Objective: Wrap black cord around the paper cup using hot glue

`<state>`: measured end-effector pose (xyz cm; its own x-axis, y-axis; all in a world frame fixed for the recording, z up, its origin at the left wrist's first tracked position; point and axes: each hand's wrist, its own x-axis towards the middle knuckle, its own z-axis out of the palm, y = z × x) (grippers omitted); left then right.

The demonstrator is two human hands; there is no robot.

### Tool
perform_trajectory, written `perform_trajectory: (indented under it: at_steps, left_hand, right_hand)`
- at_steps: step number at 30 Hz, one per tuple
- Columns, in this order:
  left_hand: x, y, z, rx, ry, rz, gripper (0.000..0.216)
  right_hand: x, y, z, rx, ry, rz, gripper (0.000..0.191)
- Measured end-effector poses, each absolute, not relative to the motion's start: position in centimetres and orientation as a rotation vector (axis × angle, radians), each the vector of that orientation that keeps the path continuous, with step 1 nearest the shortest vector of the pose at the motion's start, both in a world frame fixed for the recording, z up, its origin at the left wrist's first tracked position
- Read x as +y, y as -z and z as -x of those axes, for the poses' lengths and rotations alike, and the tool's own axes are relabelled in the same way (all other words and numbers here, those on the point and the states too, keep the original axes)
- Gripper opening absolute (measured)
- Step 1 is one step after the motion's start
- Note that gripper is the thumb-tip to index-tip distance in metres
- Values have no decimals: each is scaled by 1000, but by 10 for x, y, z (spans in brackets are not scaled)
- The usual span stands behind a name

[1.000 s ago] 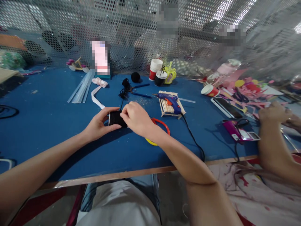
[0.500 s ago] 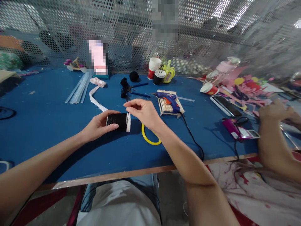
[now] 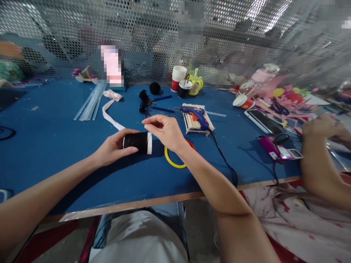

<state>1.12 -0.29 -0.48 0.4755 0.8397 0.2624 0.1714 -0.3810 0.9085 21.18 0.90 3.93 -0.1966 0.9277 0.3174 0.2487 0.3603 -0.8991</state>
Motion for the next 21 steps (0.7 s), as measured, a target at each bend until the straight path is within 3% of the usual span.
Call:
perform_trajectory:
  at_steps: [21]
  left_hand:
    - [0, 4, -6, 747, -995, -2130, 52]
  right_hand:
    - [10, -29, -212, -1687, -913, 1123, 13]
